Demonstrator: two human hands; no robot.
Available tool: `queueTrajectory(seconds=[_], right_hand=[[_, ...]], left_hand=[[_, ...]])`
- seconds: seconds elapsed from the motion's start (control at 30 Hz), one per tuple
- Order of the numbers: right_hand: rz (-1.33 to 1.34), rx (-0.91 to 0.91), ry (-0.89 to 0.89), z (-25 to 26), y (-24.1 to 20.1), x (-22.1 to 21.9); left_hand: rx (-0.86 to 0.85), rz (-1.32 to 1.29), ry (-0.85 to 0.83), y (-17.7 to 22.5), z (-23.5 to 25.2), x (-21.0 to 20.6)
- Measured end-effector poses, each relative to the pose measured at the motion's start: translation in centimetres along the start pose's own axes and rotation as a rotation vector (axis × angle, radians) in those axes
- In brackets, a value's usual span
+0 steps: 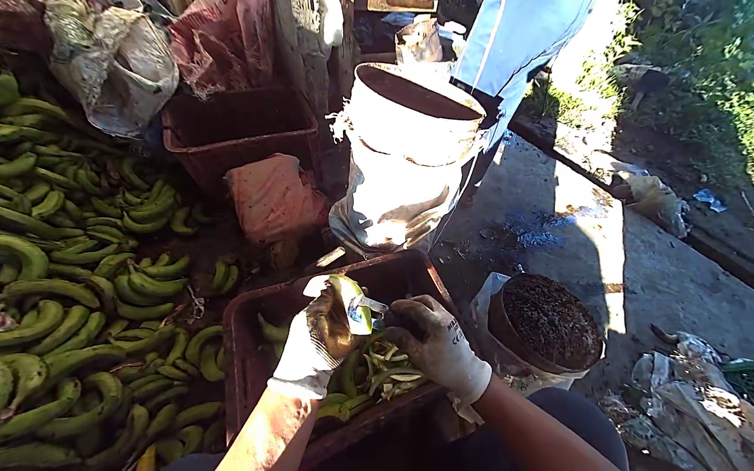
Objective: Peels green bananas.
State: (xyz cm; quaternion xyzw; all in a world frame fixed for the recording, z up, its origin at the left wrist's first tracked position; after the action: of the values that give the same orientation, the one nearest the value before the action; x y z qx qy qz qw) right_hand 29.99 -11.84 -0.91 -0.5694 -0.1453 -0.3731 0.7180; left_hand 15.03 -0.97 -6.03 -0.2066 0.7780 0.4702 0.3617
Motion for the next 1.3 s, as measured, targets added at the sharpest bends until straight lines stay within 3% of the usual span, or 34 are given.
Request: queueTrajectory(seconds=[0.23,0.4,0.5,0.63,0.77,0.9,1.0,1.13,1.23,1.3], right_hand=[[0.130,-0.100,-0.082,1.9,2.4,1.2],[-0.047,-0.437,-0.404,2.6,7.9,-0.6],[-0.216,-0.610,-0.401,1.8,11.1,-0.3],[-0.206,-0.597,-0.164,1.8,9.7,2.6],[-0.056,-0.242,0.033,1.4,4.9,2.7],[0.004,0.050,0.021,0.4,0.8,1.1],[0.037,0.149,0.004,0.0,-0.2,0.7],[0.108,0.143,-0.027,0.5,-0.3,1.3],[0.126,-0.047,-0.063,1.8,2.1,1.6],[0.040,-0.285,-0.134,2.6,6.0,1.3]], left_hand=[[0.130,0.466,-0.454,-0.4,-3.1,-3.0],[0.248,0.458,-0.668,-1.8,-4.4,-4.0],[0.307,0.261,-0.595,-2.2,-3.9,-4.2],[0.064,0.206,-0.248,0.1,-1.1,-1.9],[0.013,-0.016,-0.168,1.4,-0.1,-0.9],[0.014,-0.107,-0.157,1.6,-0.4,-1.2],[0.099,-0.115,-0.253,0.5,-0.6,-1.6],[0.183,0.097,-0.422,-0.8,-2.3,-3.0],[0.165,0.393,-0.524,-1.3,-3.5,-3.6],[0.211,0.460,-0.611,-1.5,-4.3,-4.2]])
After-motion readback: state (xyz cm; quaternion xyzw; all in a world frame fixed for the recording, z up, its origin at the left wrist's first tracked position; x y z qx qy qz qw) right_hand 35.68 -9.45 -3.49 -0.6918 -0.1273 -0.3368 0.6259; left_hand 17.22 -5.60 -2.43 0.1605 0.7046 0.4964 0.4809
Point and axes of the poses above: each hand's wrist, its own z-axis towards the middle knuckle, its own x-axis out of the back of the hand, y = z × x, the point moved 9 cm from there along z, towards the middle knuckle, and after that the axes turned 3 degrees about -x, right-handed, at the moved point
